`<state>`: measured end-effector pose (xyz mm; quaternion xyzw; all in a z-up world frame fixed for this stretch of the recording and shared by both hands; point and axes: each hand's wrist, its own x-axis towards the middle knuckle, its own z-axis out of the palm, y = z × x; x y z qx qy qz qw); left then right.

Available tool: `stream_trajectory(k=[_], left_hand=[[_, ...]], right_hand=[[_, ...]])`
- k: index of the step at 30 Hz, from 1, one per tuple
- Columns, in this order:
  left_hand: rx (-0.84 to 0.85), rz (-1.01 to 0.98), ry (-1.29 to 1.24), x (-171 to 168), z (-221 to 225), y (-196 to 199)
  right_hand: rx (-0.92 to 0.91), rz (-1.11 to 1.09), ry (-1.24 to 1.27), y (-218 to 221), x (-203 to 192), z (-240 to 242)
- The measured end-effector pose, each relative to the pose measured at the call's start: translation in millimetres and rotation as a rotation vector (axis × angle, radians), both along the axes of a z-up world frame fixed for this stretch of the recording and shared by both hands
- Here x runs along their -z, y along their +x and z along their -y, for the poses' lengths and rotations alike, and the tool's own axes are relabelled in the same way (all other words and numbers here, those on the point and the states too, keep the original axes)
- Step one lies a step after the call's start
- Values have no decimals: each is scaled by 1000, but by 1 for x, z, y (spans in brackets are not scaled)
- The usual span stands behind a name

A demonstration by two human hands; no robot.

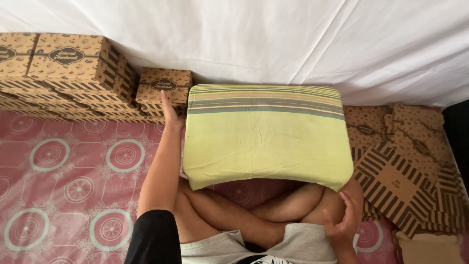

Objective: Assembling cardboard boxes from flat templates by folding along scored lines and tucking flaps.

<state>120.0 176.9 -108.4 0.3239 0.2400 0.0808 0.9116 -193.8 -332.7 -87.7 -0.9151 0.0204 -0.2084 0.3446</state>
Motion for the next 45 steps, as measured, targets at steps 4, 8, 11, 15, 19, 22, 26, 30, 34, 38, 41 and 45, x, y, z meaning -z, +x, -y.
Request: stream_trajectory(k=[4,8,11,15,19,22,26,30,34,38,41,45], left_hand=[[-422,-154,-78,48,-22,3],[-473,-72,-293,31,-11,-22],[-231,-65,-342,83,-21,-3],[-297,-107,-310,76,-20,-2],[-488,-225,-143,38,-16,-19],[-511,-267,-82,-28,-16,-53],[-462,24,119,-49,-46,-95],[-112,237,1410,-61,-10,-251],[-220,-162,1313,10,-10,-363],[-216,-400,979,75,1,-430],[11,-472,905,79,-4,-422],[-36,-457,974,29,7,-401]], right_hand=[[-5,-8,-23,1,7,1],[6,-14,-24,-1,0,0],[-4,12,5,-4,0,1],[9,-2,7,-2,5,2],[49,28,195,-2,15,17],[206,11,448,6,-1,34],[513,49,470,34,63,134],[401,-65,-299,47,106,211],[168,-410,-517,54,146,246],[154,-690,-475,49,141,227],[163,-682,-509,45,144,223],[58,-655,-640,37,114,210]])
